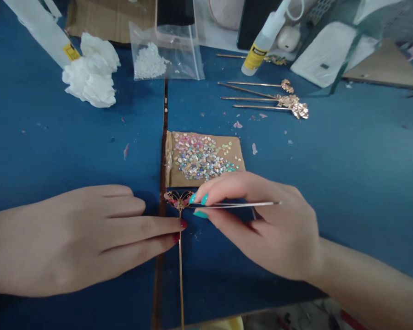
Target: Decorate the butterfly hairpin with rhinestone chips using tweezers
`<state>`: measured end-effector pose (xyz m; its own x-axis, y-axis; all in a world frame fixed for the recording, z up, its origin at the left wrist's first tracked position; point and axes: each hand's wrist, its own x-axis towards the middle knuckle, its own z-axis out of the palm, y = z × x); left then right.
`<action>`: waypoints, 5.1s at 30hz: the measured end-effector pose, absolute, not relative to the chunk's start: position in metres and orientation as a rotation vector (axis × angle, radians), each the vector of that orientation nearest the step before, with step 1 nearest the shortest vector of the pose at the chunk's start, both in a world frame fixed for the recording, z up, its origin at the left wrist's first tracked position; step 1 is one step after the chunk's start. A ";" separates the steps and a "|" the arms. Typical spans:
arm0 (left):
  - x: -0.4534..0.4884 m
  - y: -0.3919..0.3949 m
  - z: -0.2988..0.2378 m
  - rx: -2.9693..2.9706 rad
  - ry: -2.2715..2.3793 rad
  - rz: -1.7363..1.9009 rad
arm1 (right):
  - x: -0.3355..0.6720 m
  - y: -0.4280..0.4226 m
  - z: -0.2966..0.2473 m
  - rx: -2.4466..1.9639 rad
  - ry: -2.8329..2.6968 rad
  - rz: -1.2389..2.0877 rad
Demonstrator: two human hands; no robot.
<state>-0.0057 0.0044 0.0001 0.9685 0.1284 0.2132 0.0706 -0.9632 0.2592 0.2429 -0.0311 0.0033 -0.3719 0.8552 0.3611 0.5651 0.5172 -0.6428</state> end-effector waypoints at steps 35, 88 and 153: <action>-0.004 -0.009 0.000 2.840 0.216 0.151 | 0.239 -0.032 0.007 -1.118 -2.172 0.474; -0.004 -0.007 0.005 2.845 0.253 0.207 | 0.242 0.005 0.005 -1.110 -2.119 0.133; -0.002 -0.006 0.005 2.867 0.153 0.272 | 0.254 0.007 0.003 -1.065 -2.234 0.268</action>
